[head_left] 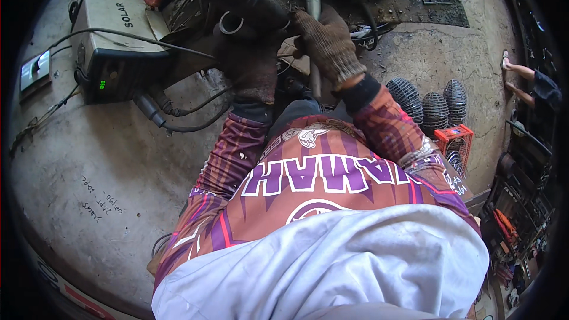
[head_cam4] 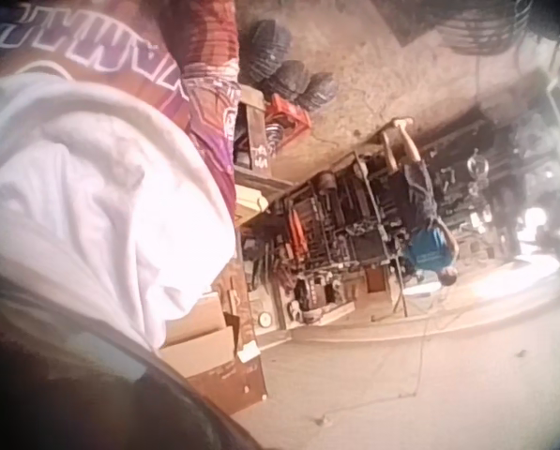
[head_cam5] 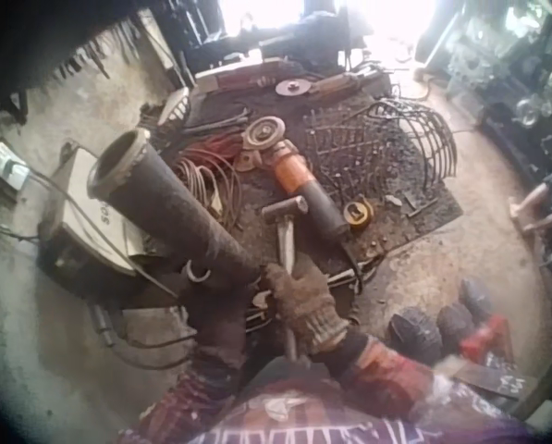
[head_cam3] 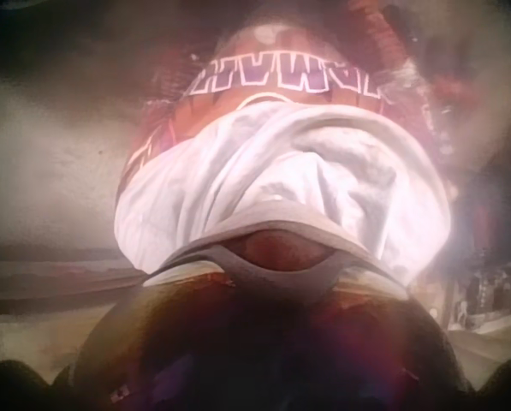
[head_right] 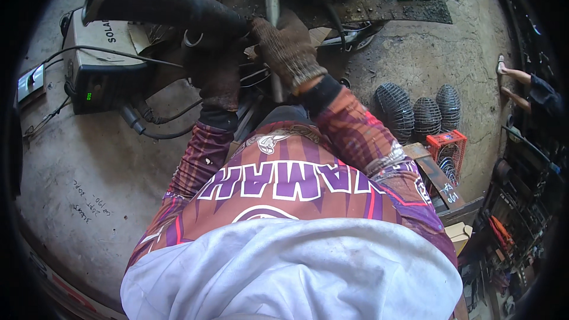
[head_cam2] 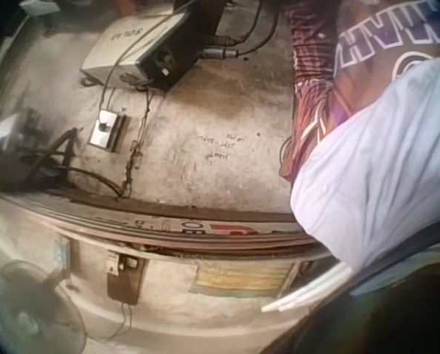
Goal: The person aligns a smaller pipe section against a larger vertical pipe, hammers it into position, and secures it with wire.
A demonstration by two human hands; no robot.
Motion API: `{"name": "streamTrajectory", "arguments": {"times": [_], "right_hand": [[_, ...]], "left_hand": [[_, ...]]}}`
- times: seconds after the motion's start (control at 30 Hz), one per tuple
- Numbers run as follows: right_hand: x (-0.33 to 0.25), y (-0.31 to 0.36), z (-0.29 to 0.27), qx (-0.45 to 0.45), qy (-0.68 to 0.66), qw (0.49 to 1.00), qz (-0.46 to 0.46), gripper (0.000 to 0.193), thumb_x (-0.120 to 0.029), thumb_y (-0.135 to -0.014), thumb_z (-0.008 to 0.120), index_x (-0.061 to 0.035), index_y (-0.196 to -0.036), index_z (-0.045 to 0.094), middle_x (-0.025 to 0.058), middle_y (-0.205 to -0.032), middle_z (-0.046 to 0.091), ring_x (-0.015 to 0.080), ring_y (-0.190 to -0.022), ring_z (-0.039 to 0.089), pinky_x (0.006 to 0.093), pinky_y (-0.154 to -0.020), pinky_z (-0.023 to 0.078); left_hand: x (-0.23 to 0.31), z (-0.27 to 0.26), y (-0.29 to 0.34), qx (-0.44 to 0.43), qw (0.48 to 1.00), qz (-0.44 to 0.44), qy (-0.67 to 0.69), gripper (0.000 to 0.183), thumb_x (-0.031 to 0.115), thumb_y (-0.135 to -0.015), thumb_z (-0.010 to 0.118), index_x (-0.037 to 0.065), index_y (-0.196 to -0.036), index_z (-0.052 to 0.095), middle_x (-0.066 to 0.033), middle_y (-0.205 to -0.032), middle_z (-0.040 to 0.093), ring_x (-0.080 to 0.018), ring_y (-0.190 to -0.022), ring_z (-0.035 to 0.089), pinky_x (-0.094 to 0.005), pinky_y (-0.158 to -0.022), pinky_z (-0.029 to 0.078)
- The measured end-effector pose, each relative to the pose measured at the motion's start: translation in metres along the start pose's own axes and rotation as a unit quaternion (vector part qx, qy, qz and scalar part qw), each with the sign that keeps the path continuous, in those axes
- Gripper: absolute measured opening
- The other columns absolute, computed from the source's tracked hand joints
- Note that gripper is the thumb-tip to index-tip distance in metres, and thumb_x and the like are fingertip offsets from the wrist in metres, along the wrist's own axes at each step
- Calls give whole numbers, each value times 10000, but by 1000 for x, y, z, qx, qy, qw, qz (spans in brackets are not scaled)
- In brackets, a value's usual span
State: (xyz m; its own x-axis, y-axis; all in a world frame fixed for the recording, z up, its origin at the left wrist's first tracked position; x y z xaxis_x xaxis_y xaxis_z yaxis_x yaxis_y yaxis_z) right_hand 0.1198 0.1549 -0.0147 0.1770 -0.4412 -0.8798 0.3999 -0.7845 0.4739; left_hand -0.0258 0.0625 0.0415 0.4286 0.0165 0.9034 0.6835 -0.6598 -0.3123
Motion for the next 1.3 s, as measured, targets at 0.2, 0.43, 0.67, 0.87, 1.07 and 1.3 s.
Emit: {"name": "streamTrajectory", "arguments": {"times": [0.2, 0.43, 0.67, 0.87, 1.07, 1.3], "right_hand": [[15, -31, 9, -9, 15, 998, -66, 482, -385, -861, 701, 37, -1086, 635, 226, -932, 696, 341, -864, 701, 433, -776, 535], [-6, -25, 3, -46, 119, 980, -153, 341, -278, -965, 670, 9, -1141, 618, 87, -920, 689, 160, -757, 673, 306, -672, 556], [-20, -12, -6, -115, 45, 988, -87, 426, -289, -967, 676, 12, -1256, 592, 85, -963, 686, 139, -740, 666, 277, -644, 567], [-61, -28, -15, -59, 338, 896, -281, 542, -326, -926, 695, -6, -1342, 559, 181, -1095, 695, 253, -895, 698, 358, -773, 576], [-76, -25, 2, 18, 505, 769, -391, 476, -343, -879, 687, -70, -1262, 618, 202, -1108, 691, 401, -1007, 677, 474, -874, 550], [-115, 33, -12, -43, 398, 801, -445, 469, -270, -907, 703, -52, -1311, 611, 151, -1045, 709, 289, -865, 705, 398, -756, 579]], "left_hand": [[-39, -2, 34, -15, 971, -228, 76, 695, 245, -765, 846, 34, -1351, 537, -164, -1222, 666, -307, -1118, 650, -398, -978, 501], [-33, 14, 39, -143, 935, 106, -305, 425, 156, -928, 611, 73, -1343, 571, -189, -1185, 657, -347, -1114, 640, -429, -953, 496], [-10, 0, 66, -96, 986, -139, -6, 163, 129, -996, 529, 72, -1075, 658, -91, -888, 690, -202, -794, 672, -327, -727, 521], [7, -12, 87, -106, 925, -282, 231, 225, 271, -1021, 607, 50, -1008, 649, -34, -772, 667, -109, -700, 636, -270, -656, 493], [26, -2, 75, -111, 909, -269, 298, 254, 258, -1065, 524, 31, -1066, 639, -86, -767, 679, -177, -662, 672, -301, -617, 537], [33, -4, 74, -110, 894, -295, 319, 245, 282, -1048, 557, 50, -1051, 637, -60, -766, 669, -159, -677, 658, -296, -624, 524]]}}
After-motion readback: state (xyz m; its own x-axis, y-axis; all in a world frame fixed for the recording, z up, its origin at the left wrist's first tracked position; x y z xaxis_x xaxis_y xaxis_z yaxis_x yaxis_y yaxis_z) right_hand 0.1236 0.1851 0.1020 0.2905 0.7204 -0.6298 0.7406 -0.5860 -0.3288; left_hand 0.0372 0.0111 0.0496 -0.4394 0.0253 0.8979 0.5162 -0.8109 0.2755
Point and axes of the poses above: each hand's wrist, its own y-axis away from the middle knuckle, its own z-axis out of the palm, x = y × z, the point moved 8 cm from there along -y, towards the middle knuckle
